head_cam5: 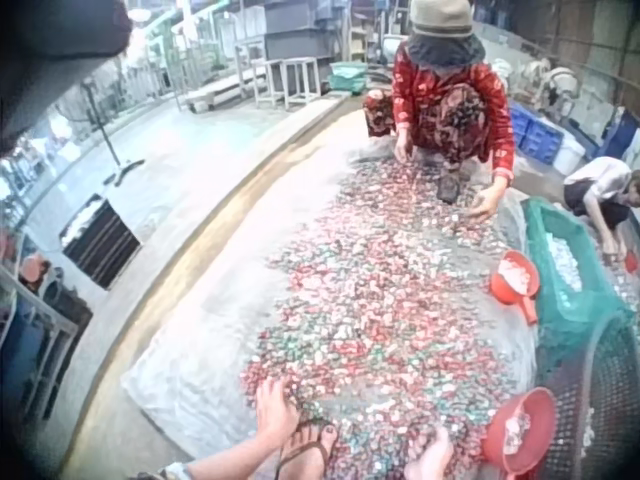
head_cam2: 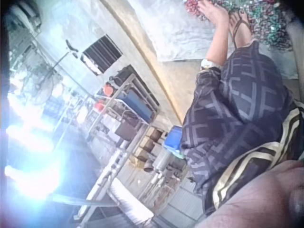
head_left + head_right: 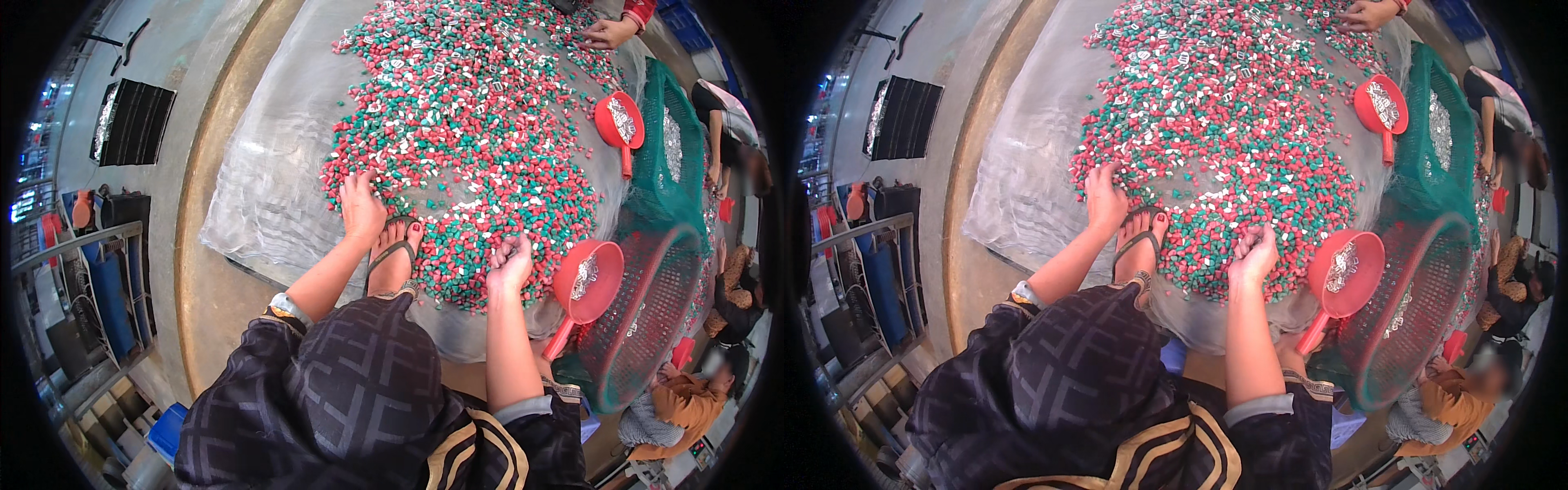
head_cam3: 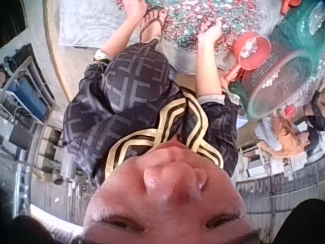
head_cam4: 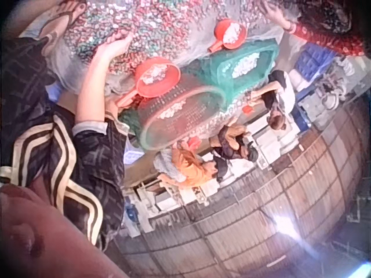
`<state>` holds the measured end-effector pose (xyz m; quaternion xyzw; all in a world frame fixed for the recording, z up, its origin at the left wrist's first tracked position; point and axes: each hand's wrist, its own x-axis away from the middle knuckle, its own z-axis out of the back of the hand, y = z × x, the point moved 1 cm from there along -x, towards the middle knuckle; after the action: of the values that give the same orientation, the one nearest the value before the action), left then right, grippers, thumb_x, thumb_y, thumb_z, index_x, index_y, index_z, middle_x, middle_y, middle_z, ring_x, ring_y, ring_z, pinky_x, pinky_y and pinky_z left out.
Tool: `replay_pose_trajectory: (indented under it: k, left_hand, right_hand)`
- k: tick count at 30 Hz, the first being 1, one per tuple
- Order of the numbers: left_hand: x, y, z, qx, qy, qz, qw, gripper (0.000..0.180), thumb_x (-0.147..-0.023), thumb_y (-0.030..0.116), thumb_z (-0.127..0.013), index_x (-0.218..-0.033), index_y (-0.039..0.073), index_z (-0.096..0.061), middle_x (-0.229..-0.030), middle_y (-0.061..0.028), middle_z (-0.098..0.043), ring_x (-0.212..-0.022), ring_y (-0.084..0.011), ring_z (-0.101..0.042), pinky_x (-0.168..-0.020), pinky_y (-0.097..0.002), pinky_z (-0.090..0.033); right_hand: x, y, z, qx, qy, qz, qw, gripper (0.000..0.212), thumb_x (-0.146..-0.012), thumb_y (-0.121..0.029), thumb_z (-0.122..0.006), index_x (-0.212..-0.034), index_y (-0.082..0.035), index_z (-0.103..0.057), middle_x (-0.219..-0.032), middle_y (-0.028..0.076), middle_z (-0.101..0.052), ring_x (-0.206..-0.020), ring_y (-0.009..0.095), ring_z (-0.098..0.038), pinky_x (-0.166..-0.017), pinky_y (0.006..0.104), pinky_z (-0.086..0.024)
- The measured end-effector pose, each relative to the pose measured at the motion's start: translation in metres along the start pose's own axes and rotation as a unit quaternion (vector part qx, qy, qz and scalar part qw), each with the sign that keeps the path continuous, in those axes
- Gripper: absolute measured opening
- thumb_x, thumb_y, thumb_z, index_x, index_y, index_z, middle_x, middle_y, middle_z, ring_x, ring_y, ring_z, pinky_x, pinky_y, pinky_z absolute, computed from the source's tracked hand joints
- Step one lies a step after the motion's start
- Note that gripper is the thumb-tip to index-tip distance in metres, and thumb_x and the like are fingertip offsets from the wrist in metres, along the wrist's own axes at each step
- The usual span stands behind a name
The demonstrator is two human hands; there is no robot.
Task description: The person picks up small colored plastic pieces from a large pile on a plastic sheet on the floor and sorts them into smaller containers by hand.
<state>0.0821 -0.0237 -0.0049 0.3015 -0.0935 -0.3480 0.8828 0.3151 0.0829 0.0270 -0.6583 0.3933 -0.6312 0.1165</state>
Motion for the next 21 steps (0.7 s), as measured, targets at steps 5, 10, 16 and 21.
replay_pose_trajectory:
  k: [5,10,16,21]
  left_hand:
    - [-0.009,0.01,0.008,0.211,-0.078,-0.063,0.972,0.039,-0.071,-0.009,-0.048,-0.106,0.007,-0.056,-0.103,-0.0138,-0.051,-0.095,-0.0314,-0.052,-0.082,-0.0398,-0.044]
    - [-0.015,-0.016,0.01,0.092,-0.033,0.03,0.995,0.027,-0.075,-0.001,-0.052,-0.1,0.007,-0.057,-0.094,-0.0118,-0.054,-0.085,-0.0291,-0.057,-0.074,-0.0386,-0.047]
    - [-0.001,-0.019,0.001,0.059,-0.064,0.109,0.99,0.025,-0.076,0.009,-0.06,-0.101,0.01,-0.055,-0.087,-0.01,-0.057,-0.08,-0.0309,-0.059,-0.071,-0.0409,-0.048]
    - [-0.02,-0.018,0.002,-0.052,-0.047,0.0,0.998,0.022,-0.075,0.019,-0.066,-0.094,0.011,-0.058,-0.088,-0.0071,-0.059,-0.078,-0.0308,-0.061,-0.066,-0.0419,-0.049]
  right_hand:
    - [0.002,0.009,-0.003,-0.013,0.0,0.001,1.0,0.03,-0.089,-0.027,-0.049,-0.068,-0.005,-0.049,-0.052,-0.004,-0.035,-0.039,0.007,-0.023,-0.038,0.0244,-0.015]
    - [0.003,0.003,-0.003,0.0,-0.017,-0.003,1.0,0.029,-0.088,-0.03,-0.05,-0.07,-0.008,-0.048,-0.052,-0.003,-0.035,-0.041,0.008,-0.026,-0.038,0.0248,-0.018]
    - [-0.003,0.004,0.001,0.007,-0.023,-0.01,1.0,0.029,-0.088,-0.033,-0.049,-0.072,-0.009,-0.049,-0.054,-0.003,-0.035,-0.042,0.009,-0.026,-0.039,0.0249,-0.019]
    - [0.002,0.001,-0.003,-0.014,-0.12,-0.082,0.989,0.049,-0.091,-0.045,-0.041,-0.083,0.0,-0.057,-0.058,0.003,-0.049,-0.046,0.013,-0.039,-0.042,0.0263,-0.03]
